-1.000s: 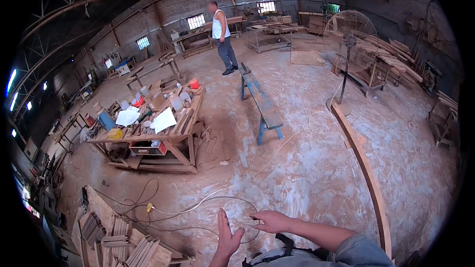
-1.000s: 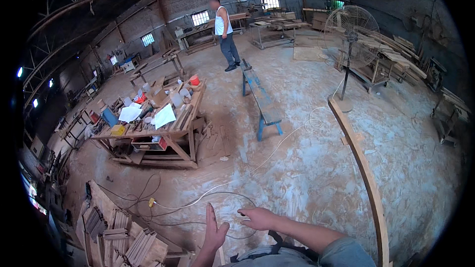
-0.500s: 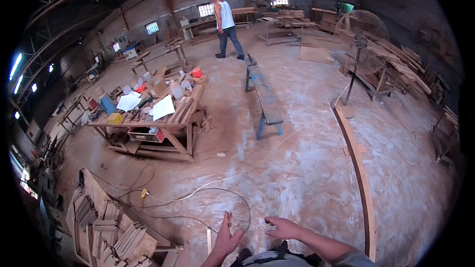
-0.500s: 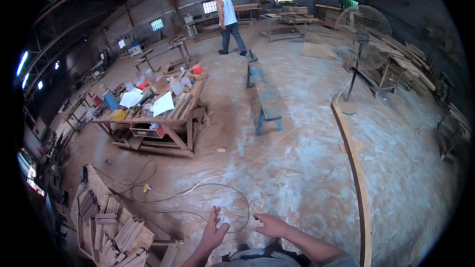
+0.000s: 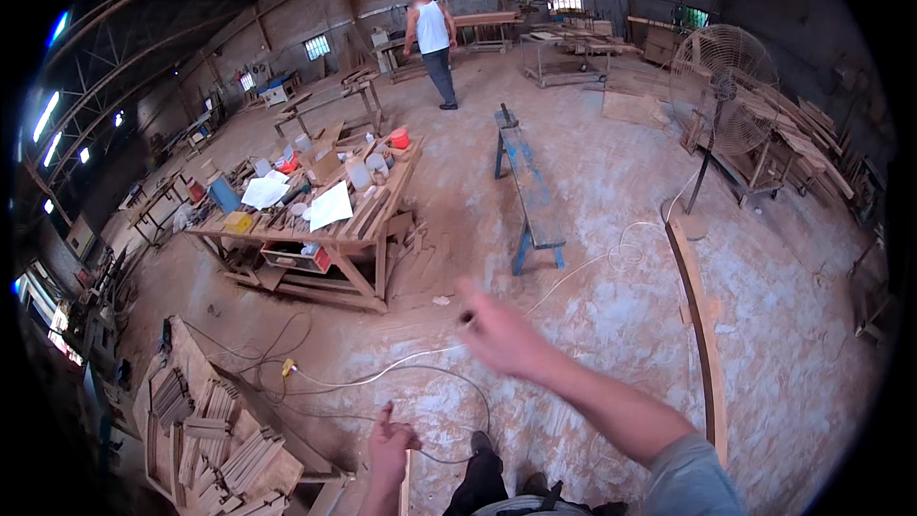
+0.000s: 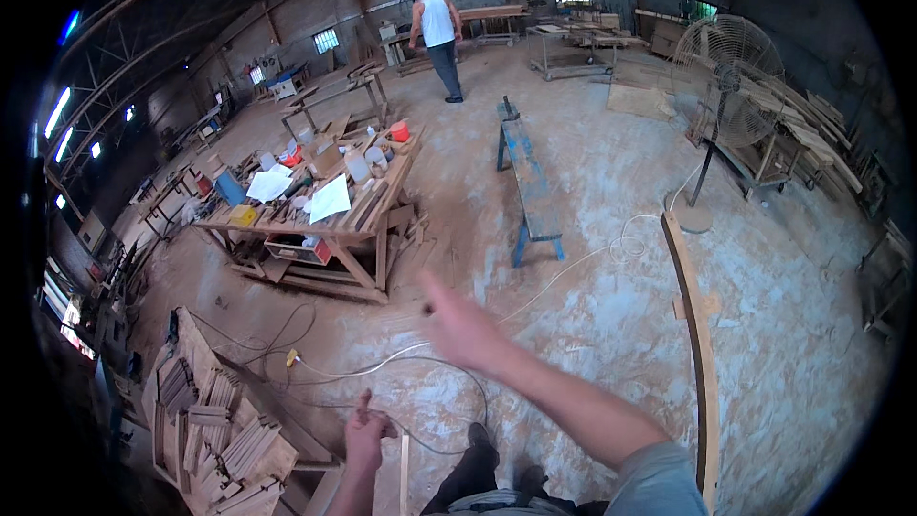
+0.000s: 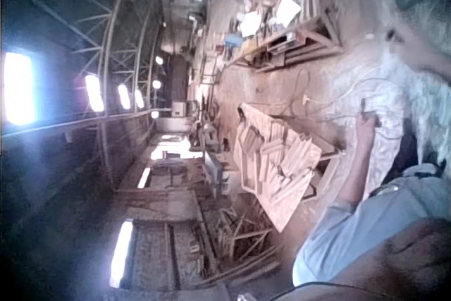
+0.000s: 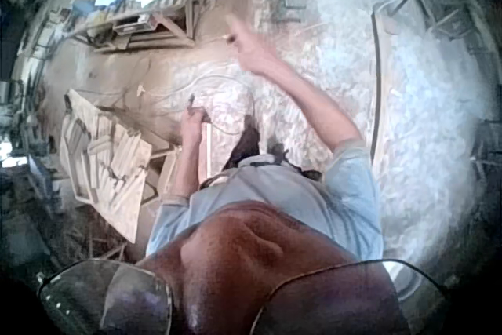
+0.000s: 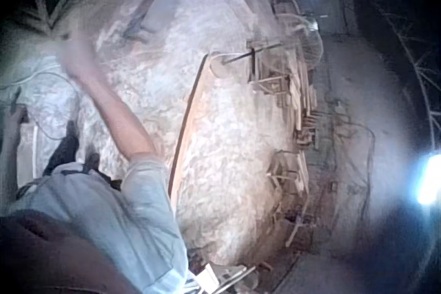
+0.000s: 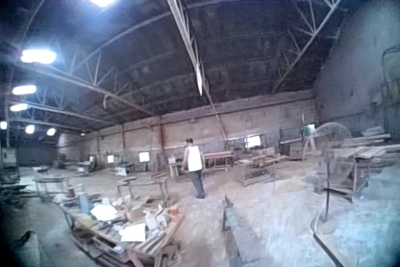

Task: The person assembles a wooden structure by clamping two pieces of wood together. They use multiple C-clamps to secure the pieces, adjusting the clamps to ensure a tight fit. The person then carries the clamped assembly to a workbench and places it down.

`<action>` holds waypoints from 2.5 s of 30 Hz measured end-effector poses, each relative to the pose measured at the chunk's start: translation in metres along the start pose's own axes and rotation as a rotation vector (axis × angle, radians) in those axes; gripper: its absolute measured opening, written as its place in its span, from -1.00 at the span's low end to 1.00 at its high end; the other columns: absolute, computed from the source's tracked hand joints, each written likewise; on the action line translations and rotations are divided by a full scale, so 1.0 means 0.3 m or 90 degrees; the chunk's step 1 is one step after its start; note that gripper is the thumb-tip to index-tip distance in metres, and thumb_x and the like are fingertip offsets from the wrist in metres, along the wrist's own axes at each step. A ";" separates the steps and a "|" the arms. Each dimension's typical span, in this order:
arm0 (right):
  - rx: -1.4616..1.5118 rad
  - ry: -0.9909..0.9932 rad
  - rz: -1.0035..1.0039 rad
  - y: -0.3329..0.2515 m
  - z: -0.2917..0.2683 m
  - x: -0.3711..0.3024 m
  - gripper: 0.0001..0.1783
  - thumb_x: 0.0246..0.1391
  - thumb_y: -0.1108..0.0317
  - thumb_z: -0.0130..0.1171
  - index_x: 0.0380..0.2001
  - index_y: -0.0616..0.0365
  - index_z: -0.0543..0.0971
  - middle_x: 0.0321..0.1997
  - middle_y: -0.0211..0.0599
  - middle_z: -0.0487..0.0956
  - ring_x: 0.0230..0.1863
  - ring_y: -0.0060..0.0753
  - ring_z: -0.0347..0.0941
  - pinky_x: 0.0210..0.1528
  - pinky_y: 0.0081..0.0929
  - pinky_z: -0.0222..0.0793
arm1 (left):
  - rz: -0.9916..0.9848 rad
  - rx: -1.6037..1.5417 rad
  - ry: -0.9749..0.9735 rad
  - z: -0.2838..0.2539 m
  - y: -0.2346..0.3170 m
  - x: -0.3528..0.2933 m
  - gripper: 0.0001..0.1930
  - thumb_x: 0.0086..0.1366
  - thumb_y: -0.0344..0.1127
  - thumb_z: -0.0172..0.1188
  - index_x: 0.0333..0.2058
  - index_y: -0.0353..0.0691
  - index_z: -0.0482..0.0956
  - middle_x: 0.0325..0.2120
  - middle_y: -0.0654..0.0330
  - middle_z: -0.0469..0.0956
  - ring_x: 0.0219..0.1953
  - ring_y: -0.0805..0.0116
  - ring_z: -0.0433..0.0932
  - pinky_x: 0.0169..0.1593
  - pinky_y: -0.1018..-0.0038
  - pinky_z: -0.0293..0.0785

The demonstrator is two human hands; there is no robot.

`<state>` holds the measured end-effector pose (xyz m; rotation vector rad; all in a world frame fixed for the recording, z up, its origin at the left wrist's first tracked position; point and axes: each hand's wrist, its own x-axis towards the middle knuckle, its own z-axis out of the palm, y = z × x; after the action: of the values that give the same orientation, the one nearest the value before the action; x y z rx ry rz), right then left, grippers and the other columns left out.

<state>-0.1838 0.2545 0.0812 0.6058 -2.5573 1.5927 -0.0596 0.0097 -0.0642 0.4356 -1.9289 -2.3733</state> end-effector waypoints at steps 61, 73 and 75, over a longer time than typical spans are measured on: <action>0.027 -0.612 -0.077 0.662 0.460 0.809 -0.59 0.12 0.00 -0.02 -0.29 0.12 0.58 -0.34 -0.04 0.58 -0.30 -0.02 0.51 -0.22 -0.21 0.39 | -0.131 -0.569 0.008 0.069 0.170 0.981 -0.28 0.13 0.40 -0.07 0.03 -0.07 0.26 0.05 -0.11 0.26 0.10 -0.07 0.26 0.15 0.02 0.21; -0.144 -0.094 -0.157 0.118 -0.094 1.374 -0.55 0.06 0.32 0.05 0.02 0.28 0.36 -0.25 -0.01 0.53 -0.26 -0.10 0.50 -0.21 -0.33 0.42 | -0.188 -0.633 -0.102 0.132 0.258 1.074 -0.35 0.18 0.38 -0.14 -0.08 -0.10 0.37 0.00 -0.14 0.36 0.07 -0.07 0.33 0.13 0.04 0.27; 0.209 0.064 -0.261 -0.066 -0.131 1.329 -0.59 0.07 0.35 0.09 -0.01 0.28 0.39 -0.35 -0.12 0.52 -0.35 -0.20 0.48 -0.30 -0.46 0.41 | -0.194 -0.634 -0.101 0.140 0.268 1.069 -0.35 0.19 0.37 -0.14 -0.07 -0.10 0.38 0.00 -0.13 0.36 0.06 -0.07 0.34 0.13 0.04 0.26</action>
<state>-0.5493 0.1646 0.2203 0.9739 -1.9460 1.8335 -0.3883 -0.0375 -0.0378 0.4664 -0.5138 -3.2066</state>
